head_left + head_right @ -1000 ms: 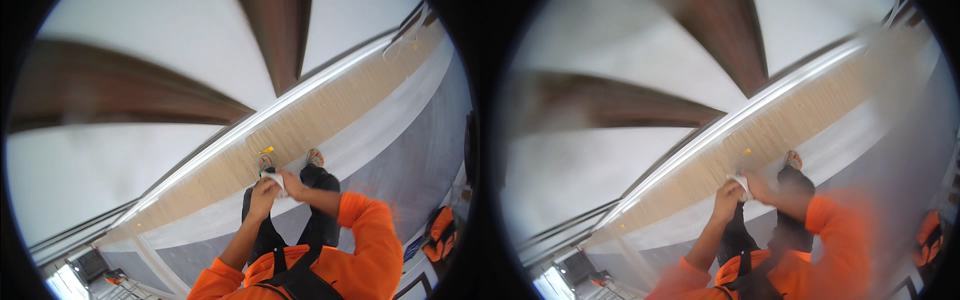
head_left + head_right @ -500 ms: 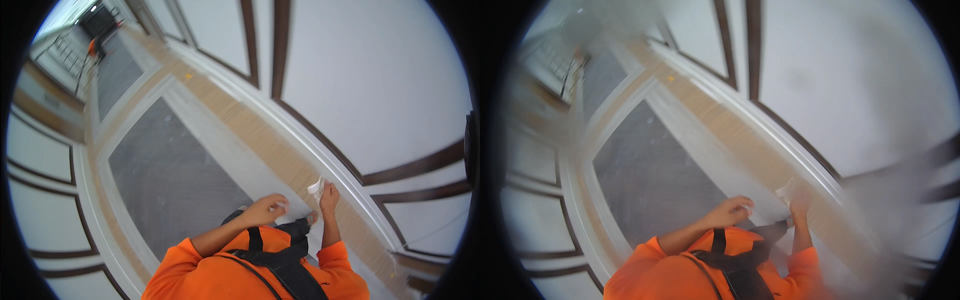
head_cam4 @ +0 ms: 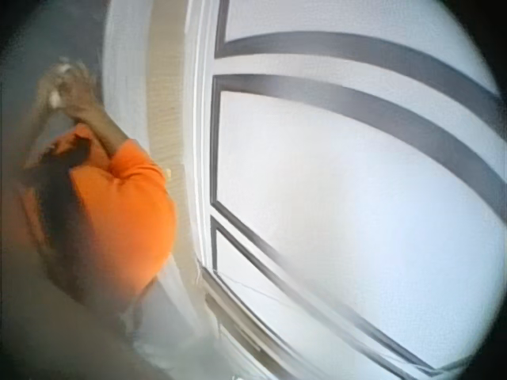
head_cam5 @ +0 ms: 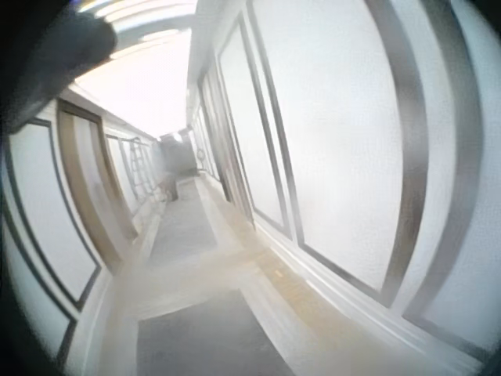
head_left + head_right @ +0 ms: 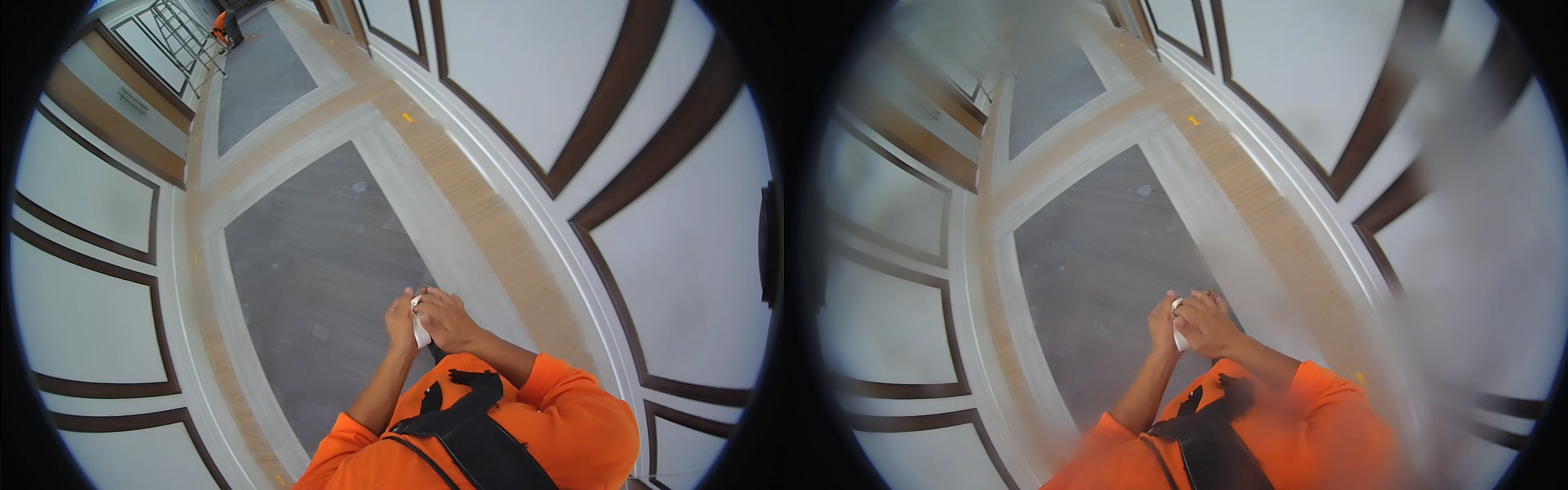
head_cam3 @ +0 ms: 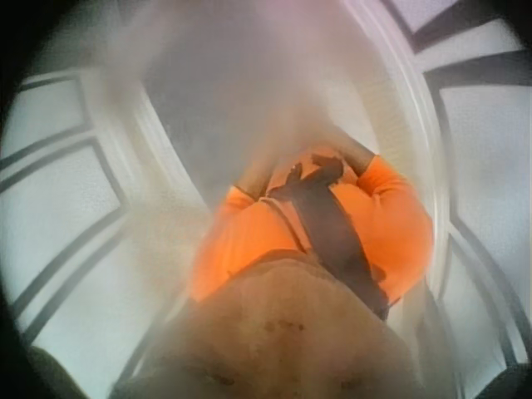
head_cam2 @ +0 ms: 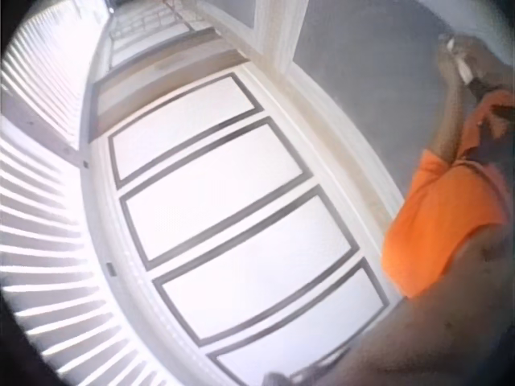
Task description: The person installs a white cable along a wall baseboard in a hallway. They use a yellow utility knife to cut the cable and a white cloth to wipe the surface. The person also secures the cable using white tape and clips.
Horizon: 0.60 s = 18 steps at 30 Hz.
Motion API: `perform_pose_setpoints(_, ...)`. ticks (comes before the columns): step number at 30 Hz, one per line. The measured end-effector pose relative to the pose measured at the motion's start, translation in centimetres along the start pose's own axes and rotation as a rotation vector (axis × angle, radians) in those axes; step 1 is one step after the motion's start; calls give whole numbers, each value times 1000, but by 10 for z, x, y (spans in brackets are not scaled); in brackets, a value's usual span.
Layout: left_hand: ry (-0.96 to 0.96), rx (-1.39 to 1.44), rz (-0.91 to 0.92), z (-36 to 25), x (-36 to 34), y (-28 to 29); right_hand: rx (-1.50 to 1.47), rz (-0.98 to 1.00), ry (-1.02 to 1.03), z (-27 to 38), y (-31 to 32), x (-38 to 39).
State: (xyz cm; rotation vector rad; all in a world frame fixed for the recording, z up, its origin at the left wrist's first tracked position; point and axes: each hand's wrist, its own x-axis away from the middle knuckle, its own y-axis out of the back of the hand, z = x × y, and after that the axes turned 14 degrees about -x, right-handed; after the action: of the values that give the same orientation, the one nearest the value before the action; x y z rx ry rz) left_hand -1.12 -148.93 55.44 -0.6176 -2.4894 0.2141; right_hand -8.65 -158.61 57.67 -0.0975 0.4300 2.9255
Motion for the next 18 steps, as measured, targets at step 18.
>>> perform_pose_setpoints(18, -235, -177, -60, -219, -406, 30, 86, -391, 214, -68, 64, -476)
